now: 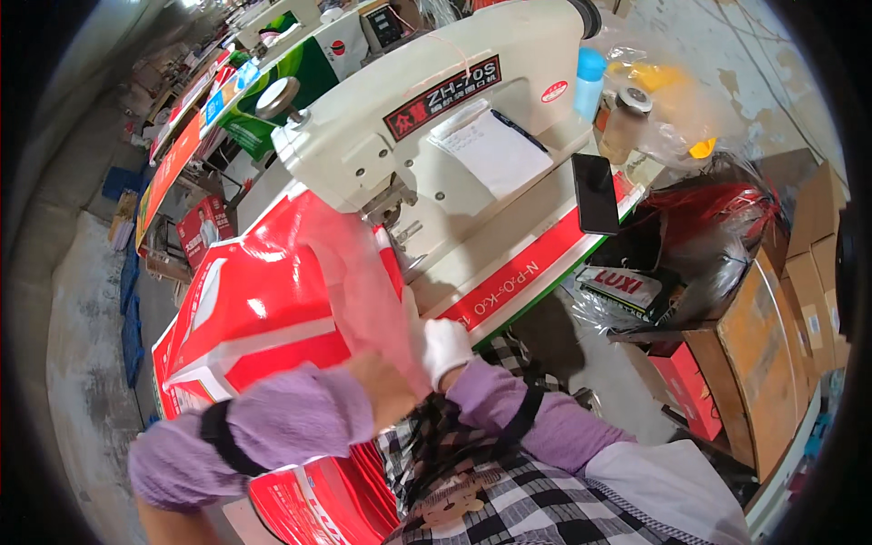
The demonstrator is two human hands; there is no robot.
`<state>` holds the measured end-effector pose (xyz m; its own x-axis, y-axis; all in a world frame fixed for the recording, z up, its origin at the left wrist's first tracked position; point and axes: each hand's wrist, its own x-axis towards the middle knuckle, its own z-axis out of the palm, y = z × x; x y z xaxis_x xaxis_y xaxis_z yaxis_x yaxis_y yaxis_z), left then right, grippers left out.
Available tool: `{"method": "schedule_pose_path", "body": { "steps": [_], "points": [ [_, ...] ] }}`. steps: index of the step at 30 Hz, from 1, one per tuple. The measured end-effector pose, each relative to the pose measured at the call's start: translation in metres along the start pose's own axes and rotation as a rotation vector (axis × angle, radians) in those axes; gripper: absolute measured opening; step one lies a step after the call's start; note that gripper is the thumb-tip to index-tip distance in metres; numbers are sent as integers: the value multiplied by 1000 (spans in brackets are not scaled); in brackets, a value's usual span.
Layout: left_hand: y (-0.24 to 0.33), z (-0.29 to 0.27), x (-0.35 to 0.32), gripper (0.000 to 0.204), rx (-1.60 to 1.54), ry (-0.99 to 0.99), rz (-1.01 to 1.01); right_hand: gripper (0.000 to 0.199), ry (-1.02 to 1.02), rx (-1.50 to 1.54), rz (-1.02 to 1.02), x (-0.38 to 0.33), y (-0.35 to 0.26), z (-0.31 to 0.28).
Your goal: Operating an industrial sewing machine to seal the tops of large plastic fertilizer bags.
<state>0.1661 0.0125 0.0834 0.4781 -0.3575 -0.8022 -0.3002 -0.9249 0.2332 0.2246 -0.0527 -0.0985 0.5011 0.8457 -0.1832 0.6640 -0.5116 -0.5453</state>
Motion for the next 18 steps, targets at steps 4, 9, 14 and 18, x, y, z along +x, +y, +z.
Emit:
{"method": "schedule_pose_path", "body": {
  "steps": [4,9,14,18],
  "points": [
    [-21,-16,20,19,-34,-90,54,24,14,69,-122,50,-12,-47],
    [-17,-20,-50,29,-378,587,270,27,34,18,-219,93,-37,13],
    [-50,-50,-27,22,-126,235,-113,35,140,-73,-106,102,17,24],
    [86,55,22,17,-42,359,-358,47,43,128,51,66,-33,-35]
  ]
}}
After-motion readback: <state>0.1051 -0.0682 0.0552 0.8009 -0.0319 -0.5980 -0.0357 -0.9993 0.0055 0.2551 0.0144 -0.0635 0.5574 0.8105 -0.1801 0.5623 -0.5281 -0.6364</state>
